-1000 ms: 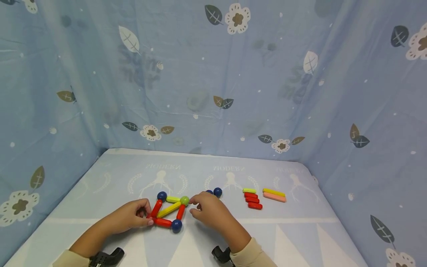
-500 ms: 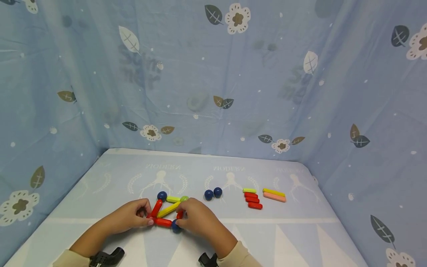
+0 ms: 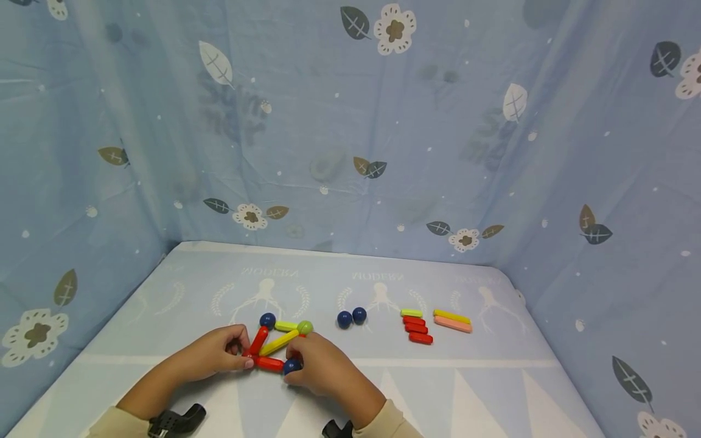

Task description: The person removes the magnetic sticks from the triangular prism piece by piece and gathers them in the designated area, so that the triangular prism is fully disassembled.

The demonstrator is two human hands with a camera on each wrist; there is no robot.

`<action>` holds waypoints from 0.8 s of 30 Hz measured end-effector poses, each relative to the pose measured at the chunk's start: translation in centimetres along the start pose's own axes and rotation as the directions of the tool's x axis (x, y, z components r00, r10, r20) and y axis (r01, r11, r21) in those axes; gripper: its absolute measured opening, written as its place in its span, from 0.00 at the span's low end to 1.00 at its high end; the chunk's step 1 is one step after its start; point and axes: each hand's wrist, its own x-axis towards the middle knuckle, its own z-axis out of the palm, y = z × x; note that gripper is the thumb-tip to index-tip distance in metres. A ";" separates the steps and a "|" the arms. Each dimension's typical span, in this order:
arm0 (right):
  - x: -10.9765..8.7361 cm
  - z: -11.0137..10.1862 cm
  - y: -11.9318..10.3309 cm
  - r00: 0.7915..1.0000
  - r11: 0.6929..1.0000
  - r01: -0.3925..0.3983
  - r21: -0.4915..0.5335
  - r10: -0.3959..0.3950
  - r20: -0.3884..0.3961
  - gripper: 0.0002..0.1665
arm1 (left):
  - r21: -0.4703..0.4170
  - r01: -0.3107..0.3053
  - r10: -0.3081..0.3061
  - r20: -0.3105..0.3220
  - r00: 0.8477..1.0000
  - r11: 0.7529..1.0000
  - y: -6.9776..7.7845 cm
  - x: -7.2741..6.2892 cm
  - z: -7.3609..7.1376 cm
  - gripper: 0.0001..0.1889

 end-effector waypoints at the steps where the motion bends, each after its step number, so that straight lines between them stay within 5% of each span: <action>1: 0.0 0.0 0.1 1.000 1.000 0.004 0.000 -0.004 -0.002 0.16 | -0.001 0.001 -0.001 0.001 1.000 1.000 0.0 0.0 0.0 0.20; 24: 0.0 0.1 0.3 0.996 0.998 -0.024 0.058 0.029 -0.083 0.12 | 0.028 0.006 -0.005 -0.002 1.000 1.000 0.0 0.1 0.2 0.20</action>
